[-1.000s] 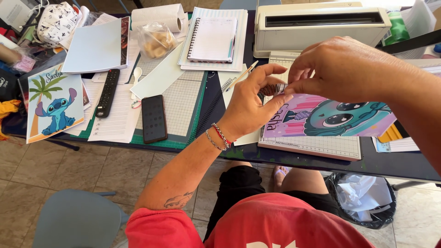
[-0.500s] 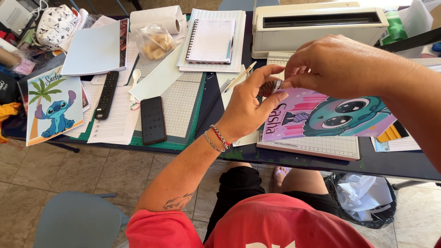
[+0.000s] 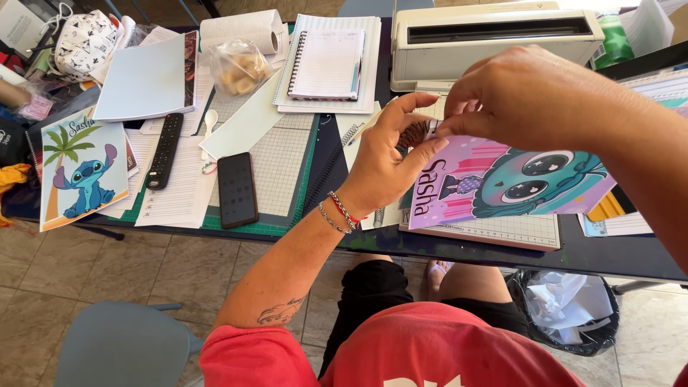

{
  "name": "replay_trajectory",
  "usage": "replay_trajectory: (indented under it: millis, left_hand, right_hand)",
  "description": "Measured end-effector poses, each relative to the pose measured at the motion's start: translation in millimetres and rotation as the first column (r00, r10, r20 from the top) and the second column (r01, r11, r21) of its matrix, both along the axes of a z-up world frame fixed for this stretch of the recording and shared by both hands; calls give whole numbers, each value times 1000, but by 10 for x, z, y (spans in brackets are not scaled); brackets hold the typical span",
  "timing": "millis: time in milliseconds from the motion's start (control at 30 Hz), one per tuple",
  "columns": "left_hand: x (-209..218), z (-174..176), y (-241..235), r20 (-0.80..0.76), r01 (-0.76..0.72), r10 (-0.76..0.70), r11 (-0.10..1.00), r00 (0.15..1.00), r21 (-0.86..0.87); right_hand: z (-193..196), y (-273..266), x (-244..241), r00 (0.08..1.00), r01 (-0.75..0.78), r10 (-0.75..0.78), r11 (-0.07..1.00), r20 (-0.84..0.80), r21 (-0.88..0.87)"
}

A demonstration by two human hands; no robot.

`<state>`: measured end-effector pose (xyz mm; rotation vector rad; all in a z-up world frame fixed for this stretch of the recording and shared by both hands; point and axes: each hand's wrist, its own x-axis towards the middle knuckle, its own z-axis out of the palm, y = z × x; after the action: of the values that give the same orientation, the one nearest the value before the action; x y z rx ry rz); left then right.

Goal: The person inserts a metal spiral binding wire into the punched holes of a notebook cover featuring a cartoon character. They use both hands to thread the wire through the holes and then bend the ends to secure the binding.

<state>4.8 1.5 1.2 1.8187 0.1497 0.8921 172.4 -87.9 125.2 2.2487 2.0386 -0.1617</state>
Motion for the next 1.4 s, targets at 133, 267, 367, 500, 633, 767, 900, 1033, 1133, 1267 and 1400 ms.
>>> replay_trajectory:
  millis: [133, 267, 367, 500, 633, 767, 900, 1033, 1133, 1267, 1400]
  left_hand:
    - [-9, 43, -19, 4, 21, -21, 1000, 1000, -14]
    - [-24, 66, -24, -39, 3, 1, 994, 999, 108]
    - [-13, 60, -27, -8, 10, -9, 998, 1000, 60]
    - [15, -123, 84, 40, -45, 41, 993, 998, 111]
    - [-12, -153, 90, 55, -56, 49, 991, 997, 119]
    - [-24, -174, 97, 85, -42, 28, 985, 996, 167]
    - [-15, -143, 95, 88, -42, 25, 978, 996, 205]
    - [-45, -161, 106, 69, -66, 53, 978, 996, 200]
    - [-66, -172, 104, 61, -81, 71, 979, 996, 185]
    - [-84, -192, 115, 55, -69, 60, 983, 997, 171]
    - [-71, -149, 143, 51, -79, 73, 987, 996, 137]
  right_hand:
    - [-49, -36, 27, 995, -94, 96, 992, -11, 83]
    - [-31, -68, 21, 994, -101, 101, 995, 40, 15]
    - [-62, -104, 28, 997, -76, 77, 995, -8, 72]
    - [-292, -533, 231, 999, -49, 50, 976, 2, 211]
    - [-1348, -1282, 794, 984, 55, 109, 555, -138, 830]
    - [-2946, -1883, 1584, 861, 508, -133, 175, -491, 843]
    - [-2429, -1574, 1378, 460, 712, 189, 505, -868, 488]
    - [-2770, -1519, 1832, 230, 708, 228, 627, -946, 324]
    - [-2776, -1410, 1910, 219, 705, 179, 651, -959, 282]
    - [-2856, -1366, 2009, 104, 615, 206, 756, -973, 226]
    - [-3077, -1335, 2051, 120, 729, 324, 613, -938, 305]
